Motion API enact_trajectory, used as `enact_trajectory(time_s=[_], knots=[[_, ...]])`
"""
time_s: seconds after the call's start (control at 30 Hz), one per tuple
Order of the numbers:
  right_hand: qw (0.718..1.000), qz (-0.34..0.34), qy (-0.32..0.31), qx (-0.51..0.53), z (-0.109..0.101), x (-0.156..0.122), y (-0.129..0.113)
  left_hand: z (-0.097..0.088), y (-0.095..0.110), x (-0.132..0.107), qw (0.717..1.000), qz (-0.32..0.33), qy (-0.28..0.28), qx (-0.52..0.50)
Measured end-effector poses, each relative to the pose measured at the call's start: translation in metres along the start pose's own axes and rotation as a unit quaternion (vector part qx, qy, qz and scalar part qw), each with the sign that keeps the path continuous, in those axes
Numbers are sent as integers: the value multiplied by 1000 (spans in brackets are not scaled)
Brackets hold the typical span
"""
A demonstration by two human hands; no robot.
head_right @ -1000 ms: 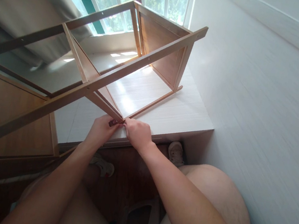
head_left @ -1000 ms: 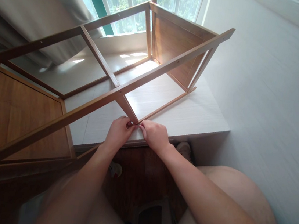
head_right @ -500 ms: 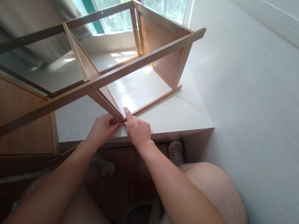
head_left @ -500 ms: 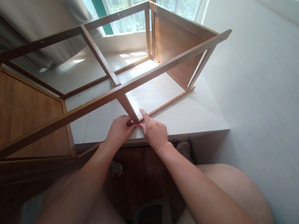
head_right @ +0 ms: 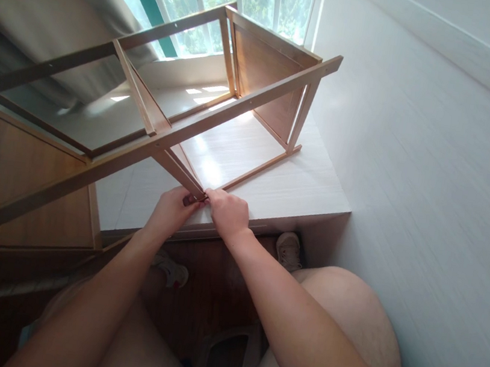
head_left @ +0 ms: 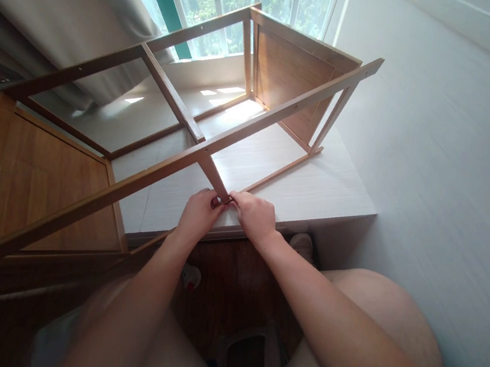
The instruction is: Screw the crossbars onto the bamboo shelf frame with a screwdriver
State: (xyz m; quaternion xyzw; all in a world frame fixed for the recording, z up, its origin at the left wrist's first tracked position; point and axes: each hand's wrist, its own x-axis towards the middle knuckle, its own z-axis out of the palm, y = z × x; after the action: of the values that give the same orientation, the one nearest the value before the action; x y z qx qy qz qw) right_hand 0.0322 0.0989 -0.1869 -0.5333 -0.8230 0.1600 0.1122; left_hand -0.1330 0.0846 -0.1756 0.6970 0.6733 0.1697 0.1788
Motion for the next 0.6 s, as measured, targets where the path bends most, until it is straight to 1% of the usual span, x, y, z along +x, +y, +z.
enact_trajectory(time_s=[0.13,0.27,0.37,0.5,0.6], knots=[[1000,3,3,7,1,0,-1,-3,4,-3,1000,-10,-5,-3],[1000,-3,4,17,1,0,0,-6,9,-3,999,-39,10,3],[1000,-5,-6,19,-1,1,0,-5,16,1,995,-86,36,39],[1000,-11,-18,16,-3,2,1,3,27,10,977,-156,86,119],[1000,-13,-19,15,-4,2,0,9,31,15,966,-193,101,141]])
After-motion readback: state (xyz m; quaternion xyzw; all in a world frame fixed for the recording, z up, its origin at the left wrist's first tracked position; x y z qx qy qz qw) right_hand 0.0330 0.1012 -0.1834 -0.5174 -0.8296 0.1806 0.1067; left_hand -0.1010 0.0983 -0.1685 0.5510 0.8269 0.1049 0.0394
